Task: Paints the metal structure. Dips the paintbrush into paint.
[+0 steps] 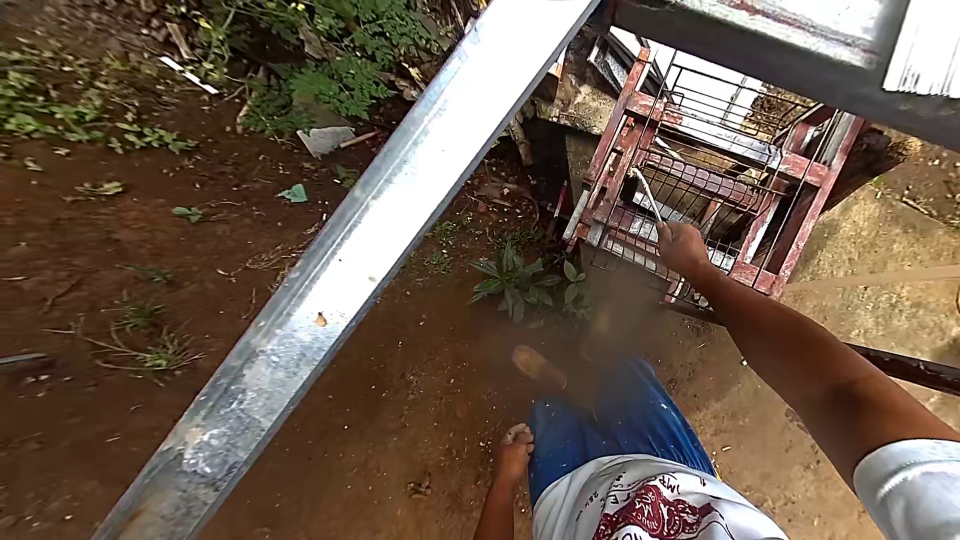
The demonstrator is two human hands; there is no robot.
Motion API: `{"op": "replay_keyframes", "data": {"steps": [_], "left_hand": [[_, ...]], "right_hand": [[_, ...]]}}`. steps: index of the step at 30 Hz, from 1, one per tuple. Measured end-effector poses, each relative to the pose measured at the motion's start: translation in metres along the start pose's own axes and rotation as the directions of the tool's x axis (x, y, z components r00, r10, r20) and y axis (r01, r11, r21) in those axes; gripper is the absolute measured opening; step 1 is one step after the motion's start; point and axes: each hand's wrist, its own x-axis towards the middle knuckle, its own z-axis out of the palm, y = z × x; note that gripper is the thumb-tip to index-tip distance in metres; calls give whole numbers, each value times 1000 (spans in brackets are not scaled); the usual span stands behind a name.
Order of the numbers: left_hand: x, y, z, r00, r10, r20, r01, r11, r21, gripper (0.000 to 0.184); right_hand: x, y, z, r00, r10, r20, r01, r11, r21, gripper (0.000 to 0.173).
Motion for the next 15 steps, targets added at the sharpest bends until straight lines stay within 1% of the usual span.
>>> {"op": "replay_keyframes", "data": {"steps": [3,7,9,10,12,15], "left_hand": [[-1,0,0,1000,0,-8,0,1000,0,38],[-5,-4,0,1000,-4,-9,4,1000,2,38],[-5,-7,0,1000,-9,-7,9,1000,4,38],[-3,-7,1,1000,-11,-3,11,1000,9,38],[-1,-10,3,1000,-12,0,12,1000,21,37],[-1,-8,3,1000,-11,2,11,1000,9,38]], "right_hand": [[11,0,10,999,41,28,-43,998,55,53],[6,-9,11,989,119,90,-137,964,230,54],[-2,-9,12,988,122,93,-144,944,296,53],[-4,-7,13,993,105,62,-119,946,300,51],[-2,-2,15,996,84,30,-89,968,236,51],[1,-3,12,991,118,57,-128,969,211,52]]}}
